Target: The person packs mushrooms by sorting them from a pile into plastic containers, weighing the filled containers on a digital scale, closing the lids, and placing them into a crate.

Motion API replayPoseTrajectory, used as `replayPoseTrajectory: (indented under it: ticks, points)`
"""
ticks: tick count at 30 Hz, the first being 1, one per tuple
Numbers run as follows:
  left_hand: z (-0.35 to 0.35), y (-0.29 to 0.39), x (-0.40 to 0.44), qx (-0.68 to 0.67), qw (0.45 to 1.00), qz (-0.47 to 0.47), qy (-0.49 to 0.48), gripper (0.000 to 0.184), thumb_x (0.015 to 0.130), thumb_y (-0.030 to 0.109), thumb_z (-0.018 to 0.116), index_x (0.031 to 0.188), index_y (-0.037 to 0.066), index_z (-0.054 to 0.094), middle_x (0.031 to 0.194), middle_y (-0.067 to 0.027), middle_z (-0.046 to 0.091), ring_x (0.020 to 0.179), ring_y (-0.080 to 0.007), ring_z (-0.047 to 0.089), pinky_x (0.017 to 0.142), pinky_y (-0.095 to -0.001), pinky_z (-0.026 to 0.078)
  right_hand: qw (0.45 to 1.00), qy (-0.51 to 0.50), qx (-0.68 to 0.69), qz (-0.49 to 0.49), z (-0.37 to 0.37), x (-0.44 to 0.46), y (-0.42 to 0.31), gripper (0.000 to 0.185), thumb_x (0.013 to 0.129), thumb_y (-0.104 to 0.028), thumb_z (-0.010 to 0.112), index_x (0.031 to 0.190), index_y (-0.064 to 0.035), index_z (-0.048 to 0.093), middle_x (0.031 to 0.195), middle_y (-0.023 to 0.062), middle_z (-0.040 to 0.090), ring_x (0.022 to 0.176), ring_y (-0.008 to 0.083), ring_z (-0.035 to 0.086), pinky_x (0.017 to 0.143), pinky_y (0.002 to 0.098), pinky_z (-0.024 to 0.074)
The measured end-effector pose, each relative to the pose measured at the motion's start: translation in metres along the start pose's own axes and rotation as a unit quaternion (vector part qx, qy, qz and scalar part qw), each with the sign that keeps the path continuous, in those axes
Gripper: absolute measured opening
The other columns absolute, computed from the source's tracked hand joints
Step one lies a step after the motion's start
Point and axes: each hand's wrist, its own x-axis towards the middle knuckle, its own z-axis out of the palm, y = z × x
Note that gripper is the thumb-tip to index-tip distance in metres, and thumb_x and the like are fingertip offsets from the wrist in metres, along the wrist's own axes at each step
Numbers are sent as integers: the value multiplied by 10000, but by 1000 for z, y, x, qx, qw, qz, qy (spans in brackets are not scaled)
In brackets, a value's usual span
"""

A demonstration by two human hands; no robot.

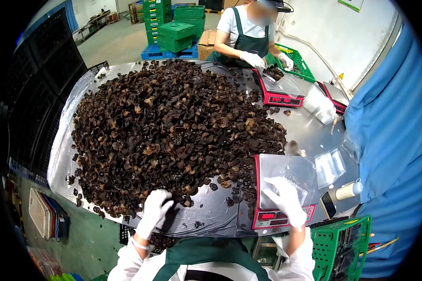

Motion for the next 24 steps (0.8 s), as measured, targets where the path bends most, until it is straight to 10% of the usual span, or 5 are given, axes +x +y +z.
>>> replayPoseTrajectory:
  ticks: [6,8,13,24]
  points:
    - [8,-2,112,-159,973,-111,123,447,833,186,669,1247,59,555,1249,-122,572,1172,-279,524,1017,-357,397,979,-114,167,-14,88,130,-26,659,811,-243,723,1381,-86,431,1378,97,472,1217,203,489,1016,321,395]
    - [23,-12,143,-189,964,-133,135,510,854,178,641,1320,43,484,1328,-143,513,1238,-286,475,1056,-362,357,986,4,56,-155,126,165,-25,818,764,-299,759,1441,-113,339,1463,149,353,1332,280,372,1097,386,311]
    - [53,-14,178,-123,976,-120,137,601,861,230,628,1374,7,409,1395,-178,442,1286,-313,424,1081,-375,325,991,-32,-33,-128,170,200,-40,1080,609,-366,830,1487,-202,223,1499,231,229,1334,422,304,1089,441,317]
    - [80,26,108,-70,993,16,91,459,829,181,627,1260,50,536,1126,-154,580,1040,-322,536,889,-409,431,991,-49,-32,-124,185,111,-21,722,720,-229,735,1375,-216,432,1272,126,467,1108,314,497,879,371,485]
